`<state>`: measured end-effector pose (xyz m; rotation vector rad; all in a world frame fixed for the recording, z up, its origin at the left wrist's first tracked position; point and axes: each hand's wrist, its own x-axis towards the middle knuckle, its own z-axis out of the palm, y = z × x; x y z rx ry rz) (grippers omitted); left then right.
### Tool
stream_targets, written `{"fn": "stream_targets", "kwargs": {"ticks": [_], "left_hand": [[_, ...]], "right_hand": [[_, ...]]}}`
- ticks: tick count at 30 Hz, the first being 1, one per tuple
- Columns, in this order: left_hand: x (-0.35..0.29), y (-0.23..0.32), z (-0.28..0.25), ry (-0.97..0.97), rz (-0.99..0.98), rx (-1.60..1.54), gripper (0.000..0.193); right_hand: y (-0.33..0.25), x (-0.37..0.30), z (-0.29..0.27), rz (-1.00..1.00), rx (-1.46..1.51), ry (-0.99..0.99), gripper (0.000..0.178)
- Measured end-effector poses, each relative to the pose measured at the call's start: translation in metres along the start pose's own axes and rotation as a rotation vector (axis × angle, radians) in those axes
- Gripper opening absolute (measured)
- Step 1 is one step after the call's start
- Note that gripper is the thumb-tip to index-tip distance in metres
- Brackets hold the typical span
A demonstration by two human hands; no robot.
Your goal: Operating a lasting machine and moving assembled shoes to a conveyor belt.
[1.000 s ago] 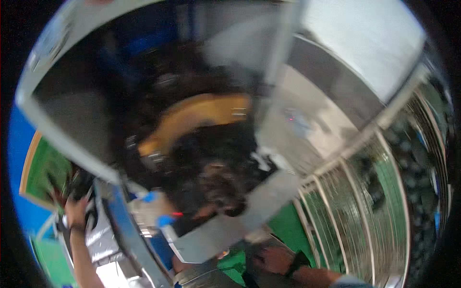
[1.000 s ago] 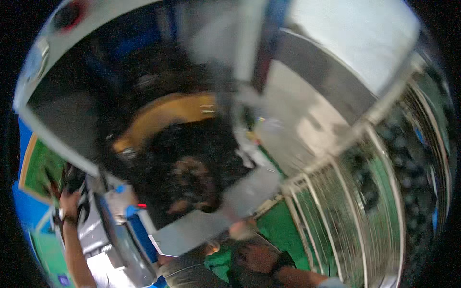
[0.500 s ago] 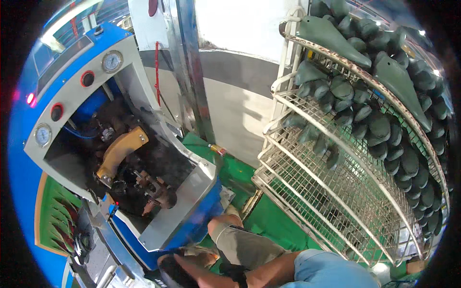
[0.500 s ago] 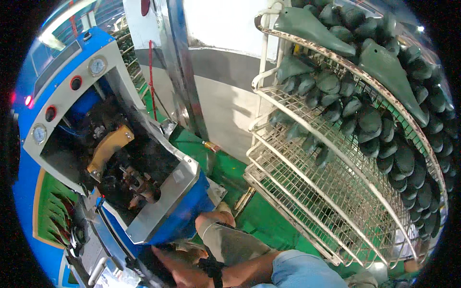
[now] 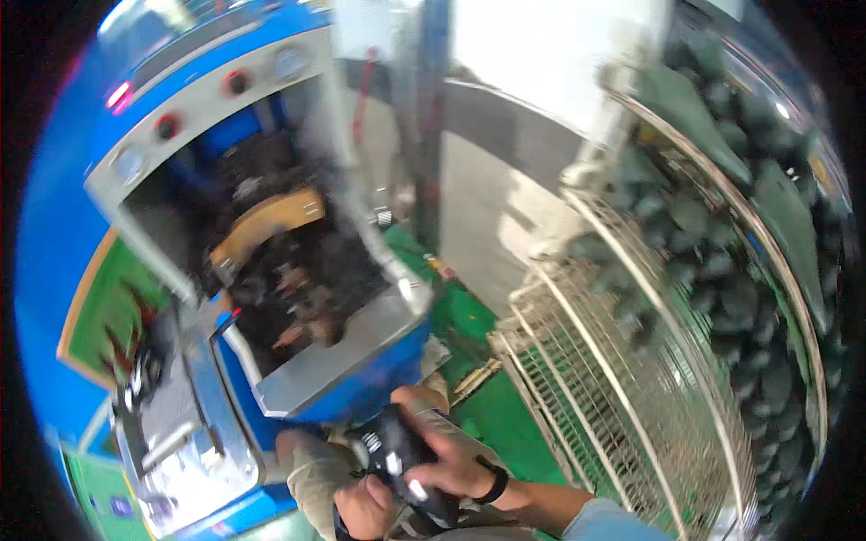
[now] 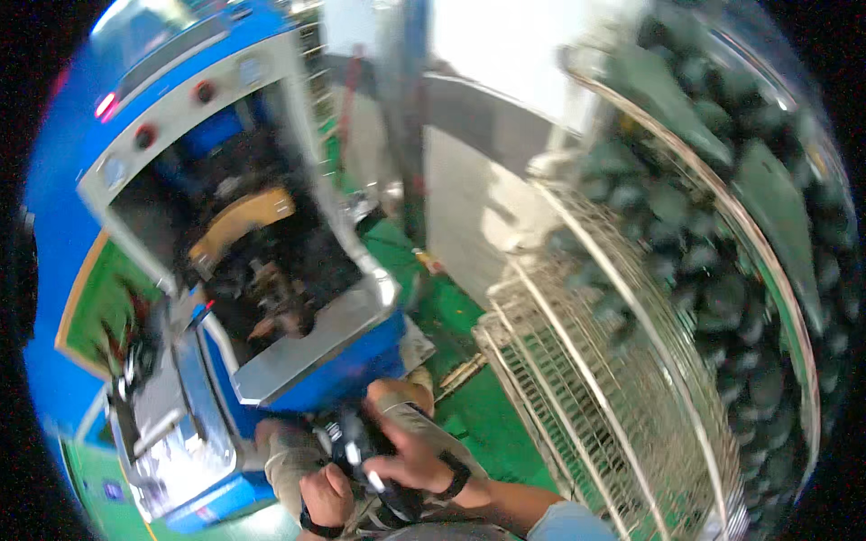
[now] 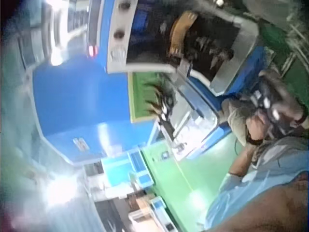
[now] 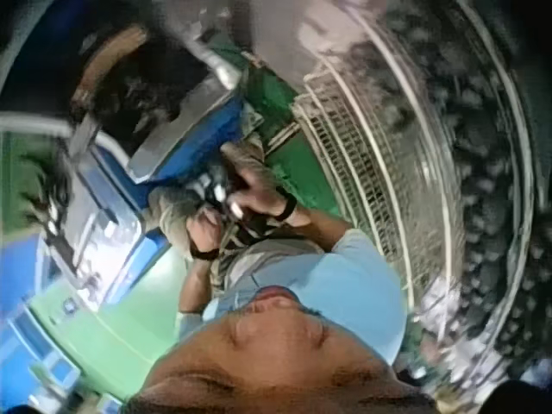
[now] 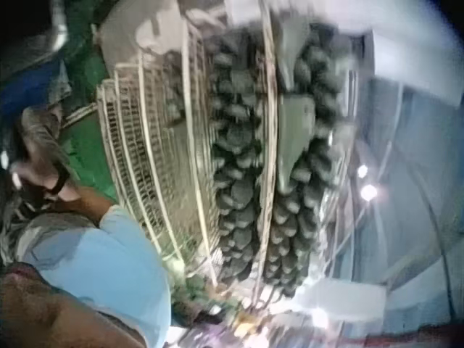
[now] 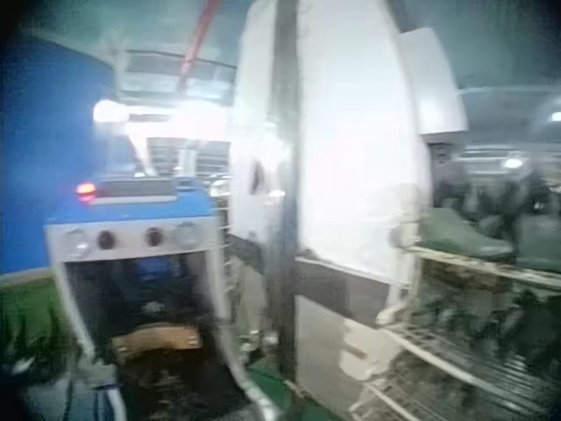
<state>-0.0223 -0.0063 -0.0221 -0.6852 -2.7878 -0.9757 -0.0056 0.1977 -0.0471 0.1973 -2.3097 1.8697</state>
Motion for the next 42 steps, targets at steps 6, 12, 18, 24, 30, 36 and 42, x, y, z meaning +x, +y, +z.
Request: {"fn": "stream_targets", "kwargs": {"ticks": [6, 12, 18, 24, 30, 36, 42], "left_hand": [[0.028, 0.033, -0.051, 0.255, 0.206, -0.284, 0.029], [0.021, -0.035, -0.013, -0.302, -0.560, -1.078, 0.028], [0.005, -0.107, 0.050, -0.261, -1.079, -1.517, 0.028], [0.034, -0.126, 0.060, -0.189, -1.131, -1.802, 0.025], [0.036, -0.133, 0.062, -0.187, -1.185, -1.829, 0.019], [0.033, -0.126, 0.062, -0.200, -1.190, -1.745, 0.020], [0.038, -0.113, 0.058, -0.191, -1.197, -1.515, 0.020]], "right_hand": [[-0.061, 0.039, -0.037, 0.508, 1.482, -0.012, 0.080], [-0.161, 0.159, -0.070, -0.266, -0.354, -0.191, 0.087], [-0.220, 0.264, -0.037, -0.039, -0.186, -0.170, 0.074], [-0.227, 0.340, -0.011, 0.059, -0.786, -0.319, 0.079], [-0.201, 0.376, 0.008, 0.007, -0.972, -0.327, 0.078], [-0.196, 0.359, 0.015, -0.029, -1.125, -0.213, 0.074], [-0.179, 0.346, 0.006, -0.127, -1.112, -0.059, 0.084]]}}
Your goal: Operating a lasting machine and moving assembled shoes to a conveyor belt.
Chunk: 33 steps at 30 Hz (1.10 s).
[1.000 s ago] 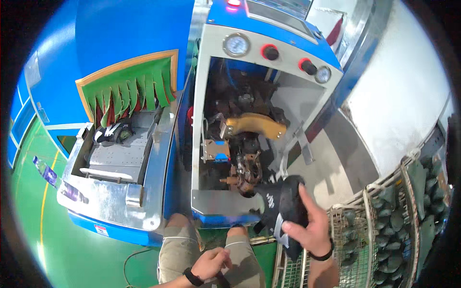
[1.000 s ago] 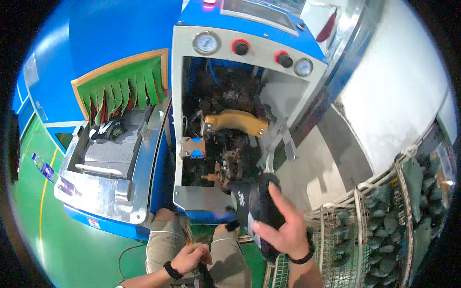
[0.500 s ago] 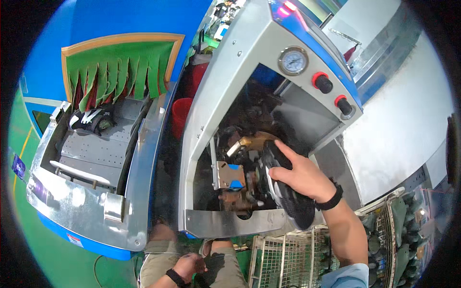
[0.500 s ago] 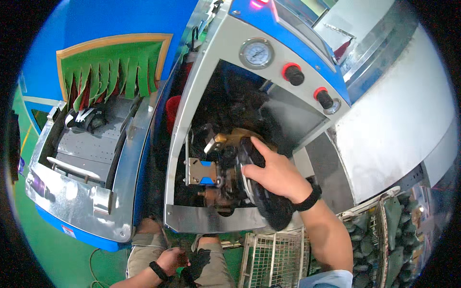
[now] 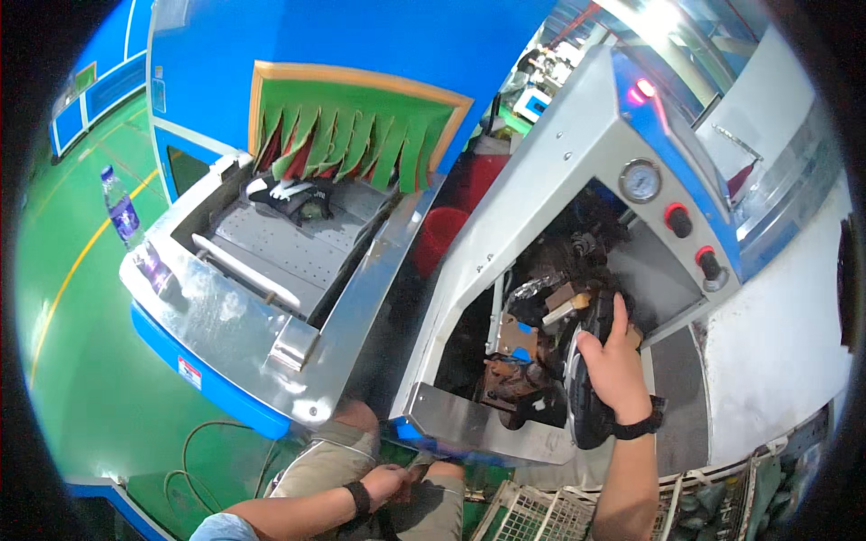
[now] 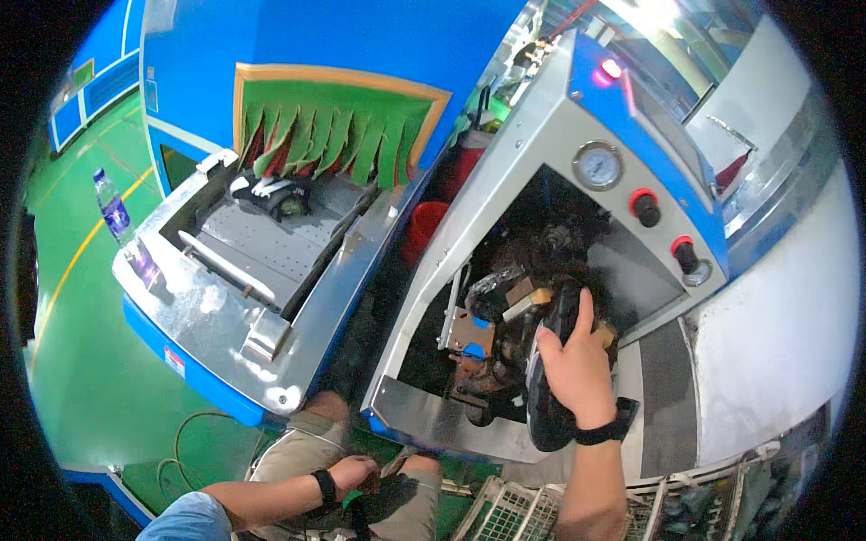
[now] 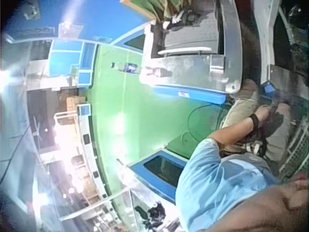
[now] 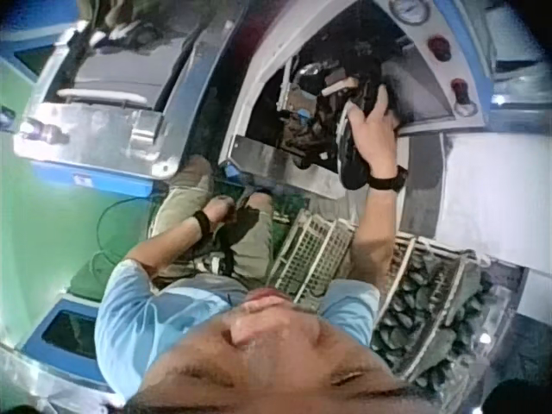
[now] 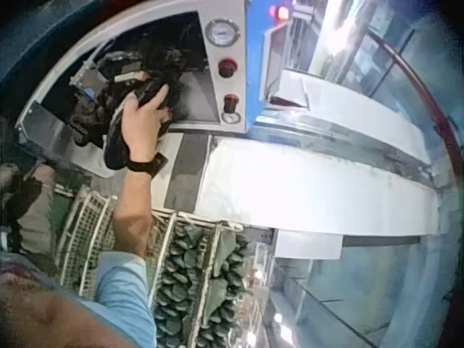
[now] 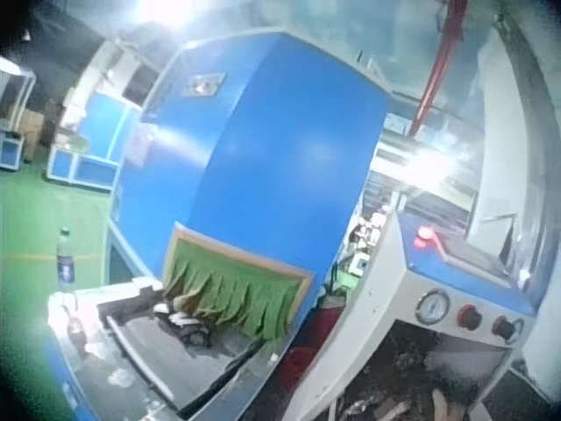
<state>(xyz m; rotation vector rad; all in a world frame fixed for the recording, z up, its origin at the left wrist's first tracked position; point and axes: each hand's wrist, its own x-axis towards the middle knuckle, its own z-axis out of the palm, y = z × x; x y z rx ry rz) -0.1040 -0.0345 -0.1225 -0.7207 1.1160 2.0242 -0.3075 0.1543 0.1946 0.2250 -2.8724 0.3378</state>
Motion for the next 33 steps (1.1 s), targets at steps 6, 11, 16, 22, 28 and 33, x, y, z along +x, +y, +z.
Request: {"fn": "stream_targets", "kwargs": {"ticks": [6, 11, 16, 22, 28, 33], "left_hand": [[-0.004, -0.022, 0.008, -0.154, 0.103, 0.033, 0.018], [-0.080, 0.024, 0.053, -0.457, 0.274, 0.102, 0.032], [-0.138, 0.054, 0.089, -0.841, 0.212, -0.396, 0.057], [-0.099, 0.031, 0.066, -0.429, 0.139, 0.154, 0.049], [-0.077, -0.012, 0.022, -0.211, 0.138, 0.377, 0.040], [-0.088, -0.011, 0.025, -0.168, 0.269, 0.438, 0.027]], "right_hand": [[-0.023, -0.061, -0.023, -0.186, -0.014, 0.233, 0.091], [-0.012, -0.172, 0.000, -0.166, -0.092, 0.440, 0.086], [0.032, -0.290, 0.012, -0.482, -0.311, 0.124, 0.084], [0.013, -0.251, -0.022, 0.083, 0.899, -0.340, 0.082], [0.020, -0.080, 0.023, 0.360, 2.170, -0.572, 0.034], [-0.014, -0.104, 0.004, 0.281, 1.987, -0.053, 0.051]]}}
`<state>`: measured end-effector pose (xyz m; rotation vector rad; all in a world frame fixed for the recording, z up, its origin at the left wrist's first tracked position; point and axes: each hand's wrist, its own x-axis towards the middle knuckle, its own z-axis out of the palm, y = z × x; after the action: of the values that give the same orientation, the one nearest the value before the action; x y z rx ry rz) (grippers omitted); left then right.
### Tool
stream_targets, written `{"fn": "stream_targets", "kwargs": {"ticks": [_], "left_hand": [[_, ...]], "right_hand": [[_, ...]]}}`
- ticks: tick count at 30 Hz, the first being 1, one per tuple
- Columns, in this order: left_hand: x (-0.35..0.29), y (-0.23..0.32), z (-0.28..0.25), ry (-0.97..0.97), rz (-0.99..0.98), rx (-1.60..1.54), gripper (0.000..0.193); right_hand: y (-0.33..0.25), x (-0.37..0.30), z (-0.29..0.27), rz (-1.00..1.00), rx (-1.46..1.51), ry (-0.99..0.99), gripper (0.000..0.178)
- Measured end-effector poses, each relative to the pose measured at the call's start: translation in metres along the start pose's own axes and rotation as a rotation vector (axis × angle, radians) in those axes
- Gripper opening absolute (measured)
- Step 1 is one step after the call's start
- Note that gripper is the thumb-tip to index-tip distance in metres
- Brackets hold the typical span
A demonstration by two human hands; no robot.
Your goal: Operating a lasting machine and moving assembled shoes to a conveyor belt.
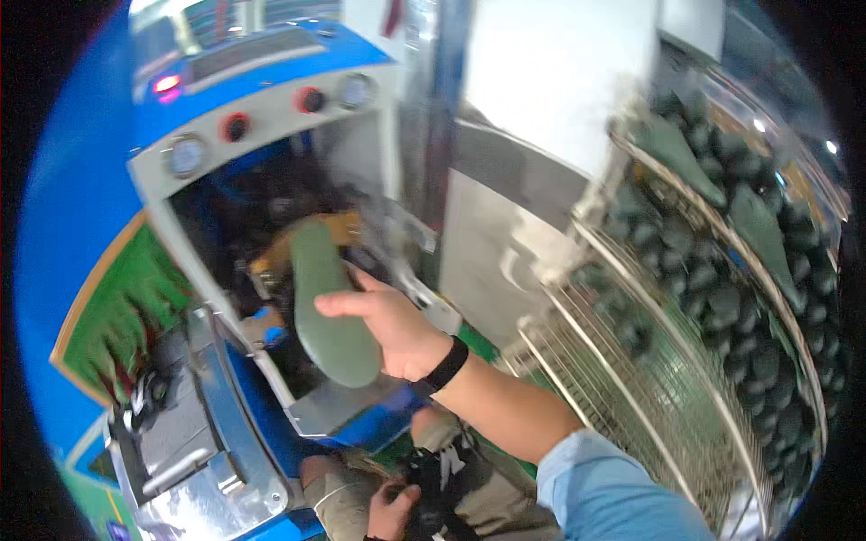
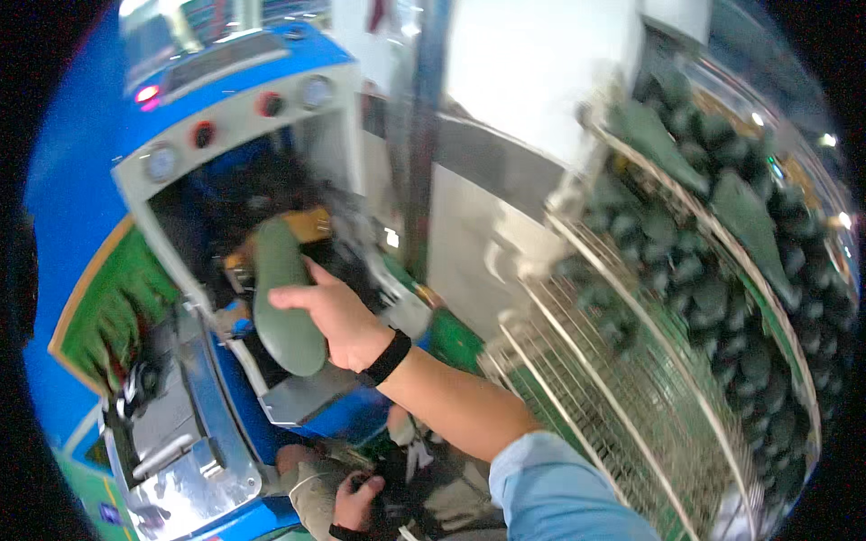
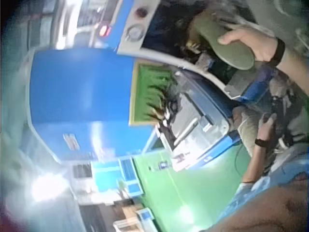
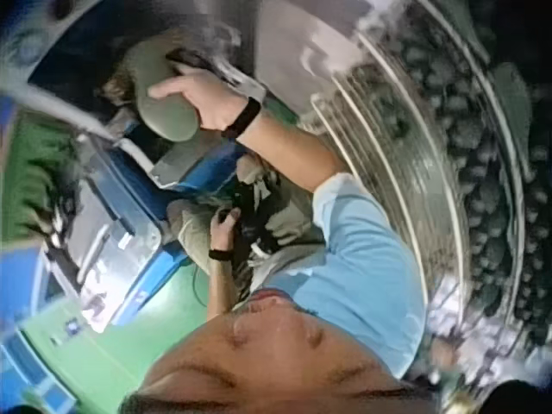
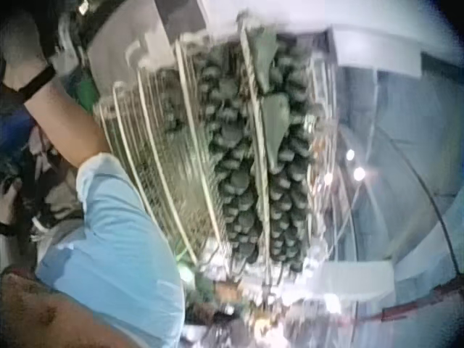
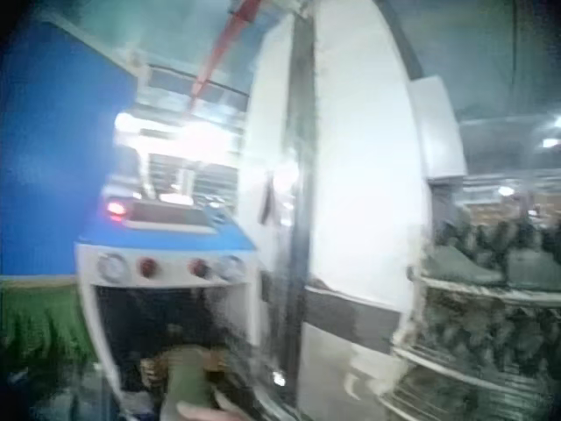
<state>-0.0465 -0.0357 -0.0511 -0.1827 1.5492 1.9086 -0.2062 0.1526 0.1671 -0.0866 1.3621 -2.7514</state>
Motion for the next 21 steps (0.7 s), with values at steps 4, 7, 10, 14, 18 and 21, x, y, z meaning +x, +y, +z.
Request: {"fn": "stream_targets", "kwargs": {"ticks": [4, 7, 10, 14, 18, 21], "left_hand": [[0.001, 0.002, 0.005, 0.067, -0.029, -0.050, 0.031], [0.010, -0.006, -0.003, 0.071, -0.044, -0.066, 0.034], [0.001, 0.006, -0.005, 0.164, -0.119, -0.031, 0.037], [0.003, 0.013, -0.005, 0.108, -0.079, 0.080, 0.034], [0.013, 0.011, 0.006, 0.030, -0.001, 0.336, 0.027], [0.003, 0.039, -0.009, 0.046, 0.091, 0.259, 0.031]], "right_hand": [[-0.009, -0.095, -0.088, -0.504, -1.003, 0.052, 0.086], [-0.034, -0.203, -0.139, -0.159, -1.110, 0.340, 0.086], [-0.035, -0.297, -0.189, -0.122, -1.522, 0.900, 0.074], [-0.048, -0.388, -0.268, 0.093, -1.281, 1.702, 0.069], [-0.042, -0.564, -0.465, -0.002, -1.290, 1.572, 0.039], [-0.081, -0.578, -0.507, 0.158, -0.845, 1.396, 0.045]]}}
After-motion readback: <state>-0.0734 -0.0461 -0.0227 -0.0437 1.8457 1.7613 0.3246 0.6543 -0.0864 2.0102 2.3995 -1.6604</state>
